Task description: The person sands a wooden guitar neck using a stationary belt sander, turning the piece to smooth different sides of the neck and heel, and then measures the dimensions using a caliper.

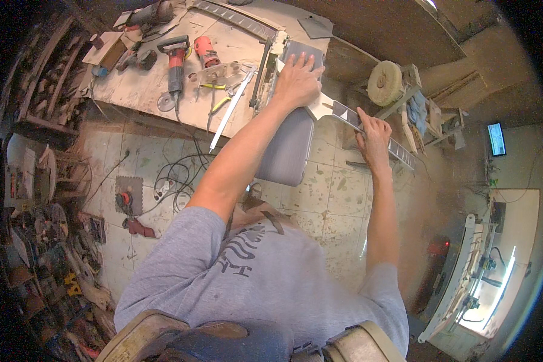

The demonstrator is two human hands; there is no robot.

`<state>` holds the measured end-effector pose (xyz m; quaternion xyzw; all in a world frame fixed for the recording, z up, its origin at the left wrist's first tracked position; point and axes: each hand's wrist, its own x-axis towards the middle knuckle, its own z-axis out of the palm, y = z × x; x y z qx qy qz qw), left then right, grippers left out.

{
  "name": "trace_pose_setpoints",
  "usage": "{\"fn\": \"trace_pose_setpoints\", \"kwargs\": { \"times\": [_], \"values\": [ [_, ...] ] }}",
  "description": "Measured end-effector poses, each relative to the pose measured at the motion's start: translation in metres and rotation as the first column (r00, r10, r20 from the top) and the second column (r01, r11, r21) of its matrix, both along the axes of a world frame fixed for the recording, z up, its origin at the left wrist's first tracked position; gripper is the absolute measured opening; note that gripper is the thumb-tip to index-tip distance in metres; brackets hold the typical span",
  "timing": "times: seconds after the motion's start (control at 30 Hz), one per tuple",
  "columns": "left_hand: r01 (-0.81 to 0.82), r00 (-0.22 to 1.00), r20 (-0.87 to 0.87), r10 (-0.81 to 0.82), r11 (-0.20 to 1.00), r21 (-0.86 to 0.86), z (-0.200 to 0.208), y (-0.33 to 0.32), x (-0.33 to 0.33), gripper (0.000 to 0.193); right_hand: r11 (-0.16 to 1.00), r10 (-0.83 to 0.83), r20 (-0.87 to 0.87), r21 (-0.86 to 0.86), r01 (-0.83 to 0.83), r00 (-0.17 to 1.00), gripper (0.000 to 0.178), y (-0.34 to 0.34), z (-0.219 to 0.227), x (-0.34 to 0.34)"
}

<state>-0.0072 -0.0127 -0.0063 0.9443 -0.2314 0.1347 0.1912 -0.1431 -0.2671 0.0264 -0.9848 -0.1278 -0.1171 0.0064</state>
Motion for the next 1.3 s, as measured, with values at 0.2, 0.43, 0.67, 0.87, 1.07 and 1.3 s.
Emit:
{"fn": "trace_pose_setpoints", "kwargs": {
  "times": [0.2,0.43,0.67,0.87,1.07,1.3],
  "values": [
    [-0.006,1.000,0.001,0.006,0.999,-0.037,0.004,0.005,-0.002,0.057,0.999,0.034,0.023,0.026,-0.034,0.999,0.076,-0.003,-0.005,0.003],
    [-0.018,1.000,0.007,0.019,0.998,-0.063,0.007,0.014,0.000,0.056,0.997,0.017,0.053,0.070,-0.021,0.998,0.073,0.012,-0.003,0.004],
    [0.020,1.000,0.011,-0.021,1.000,0.020,0.008,0.014,0.007,0.057,0.995,-0.015,0.056,0.104,0.009,0.998,0.070,0.017,-0.001,-0.003],
    [0.062,0.998,0.017,-0.062,0.998,0.024,0.009,0.013,0.009,0.057,0.996,-0.031,0.072,0.080,0.025,0.997,0.070,0.012,-0.006,-0.010],
    [0.105,0.994,0.038,-0.107,0.993,0.059,0.007,0.011,0.012,0.055,0.994,-0.030,0.057,0.108,0.024,0.998,0.068,0.013,-0.002,-0.019],
    [0.175,0.982,0.053,-0.179,0.981,0.082,0.006,0.008,0.013,0.052,0.989,-0.057,0.024,0.137,0.053,0.998,0.066,0.015,0.002,-0.034]
  ]
}}
